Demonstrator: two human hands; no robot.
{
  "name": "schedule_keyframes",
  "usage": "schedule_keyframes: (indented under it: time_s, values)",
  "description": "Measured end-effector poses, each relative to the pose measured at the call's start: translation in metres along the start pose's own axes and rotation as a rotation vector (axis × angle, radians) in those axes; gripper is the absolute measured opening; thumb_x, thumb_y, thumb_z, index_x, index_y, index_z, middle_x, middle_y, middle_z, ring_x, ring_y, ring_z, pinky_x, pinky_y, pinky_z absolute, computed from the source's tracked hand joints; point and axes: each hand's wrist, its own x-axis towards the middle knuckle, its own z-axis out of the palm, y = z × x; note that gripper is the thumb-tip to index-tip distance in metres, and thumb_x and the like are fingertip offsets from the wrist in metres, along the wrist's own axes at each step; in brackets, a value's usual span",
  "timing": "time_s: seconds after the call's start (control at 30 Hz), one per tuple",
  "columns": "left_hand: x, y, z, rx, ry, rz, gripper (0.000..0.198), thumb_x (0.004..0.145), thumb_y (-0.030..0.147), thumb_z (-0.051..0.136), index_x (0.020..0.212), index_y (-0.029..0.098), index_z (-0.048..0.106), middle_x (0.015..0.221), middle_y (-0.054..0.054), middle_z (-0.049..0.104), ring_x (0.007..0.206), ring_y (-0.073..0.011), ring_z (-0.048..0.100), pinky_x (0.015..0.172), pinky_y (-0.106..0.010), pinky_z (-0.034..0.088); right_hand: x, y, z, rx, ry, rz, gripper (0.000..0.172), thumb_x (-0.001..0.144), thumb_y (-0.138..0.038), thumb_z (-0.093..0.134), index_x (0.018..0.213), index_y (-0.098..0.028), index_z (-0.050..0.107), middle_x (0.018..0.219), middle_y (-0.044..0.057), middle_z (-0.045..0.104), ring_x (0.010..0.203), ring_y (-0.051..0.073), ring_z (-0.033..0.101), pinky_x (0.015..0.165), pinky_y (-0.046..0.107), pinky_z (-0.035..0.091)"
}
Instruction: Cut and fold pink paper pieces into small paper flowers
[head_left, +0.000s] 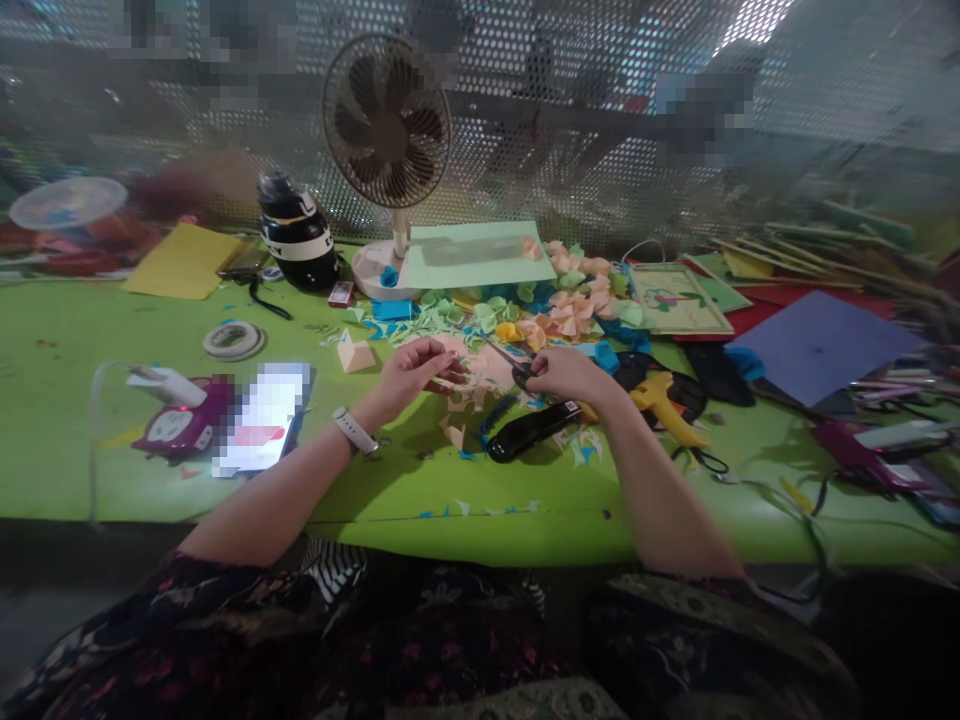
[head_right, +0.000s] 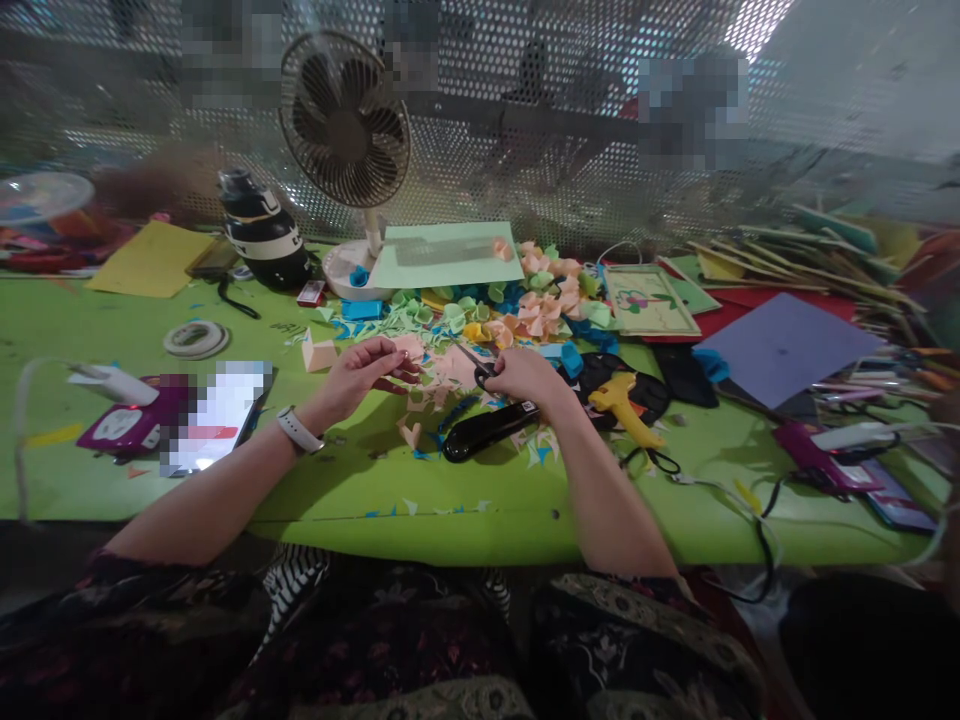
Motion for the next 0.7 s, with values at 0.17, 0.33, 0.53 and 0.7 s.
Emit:
schedule_keyframes:
  time_s: [0.17, 0.33, 0.53, 0.7]
  values:
    - [0.0, 0.003, 0.001, -0.041, 0.029, 0.028, 0.027, 0.084, 0.04, 0.072, 0.082, 0.017, 0.057, 0.089, -0.008, 0.076, 0.081, -0.0173, 0.074, 0.067, -0.027, 0.061, -0.008, 0.007, -0.011, 0.429, -0.053, -0.022, 0.01, 0.067, -0.027, 0.067, 0.072, -0.02, 0.062, 0.061, -0.001, 0.066, 0.057, 0.017, 0.063, 0.054, 0.027, 0.044]
    - [-0.002, 0.005, 0.003, -0.075, 0.027, 0.054, 0.029, 0.084, 0.04, 0.073, 0.082, 0.017, 0.057, 0.089, -0.007, 0.077, 0.08, -0.0165, 0.074, 0.069, -0.028, 0.061, -0.019, -0.005, -0.019, 0.834, -0.137, -0.07, 0.028, 0.062, -0.034, 0.077, 0.081, -0.019, 0.061, 0.063, -0.003, 0.065, 0.051, 0.012, 0.058, 0.051, 0.026, 0.047]
    - [-0.004, 0.007, 0.006, -0.138, 0.013, 0.092, 0.033, 0.082, 0.044, 0.075, 0.084, 0.017, 0.057, 0.088, -0.006, 0.077, 0.082, -0.0178, 0.075, 0.069, -0.029, 0.061, -0.034, -0.034, -0.016, 0.977, -0.223, -0.159, 0.044, 0.064, -0.052, 0.084, 0.08, -0.018, 0.061, 0.069, 0.0, 0.066, 0.052, 0.009, 0.055, 0.049, 0.023, 0.046]
    - [-0.005, 0.009, 0.008, -0.157, 0.025, 0.099, 0.03, 0.084, 0.042, 0.074, 0.085, 0.017, 0.057, 0.087, -0.006, 0.076, 0.083, -0.0175, 0.075, 0.069, -0.028, 0.061, -0.042, -0.048, -0.017, 0.991, -0.303, -0.208, 0.048, 0.065, -0.058, 0.082, 0.08, -0.02, 0.057, 0.07, -0.001, 0.063, 0.053, 0.009, 0.055, 0.051, 0.024, 0.047]
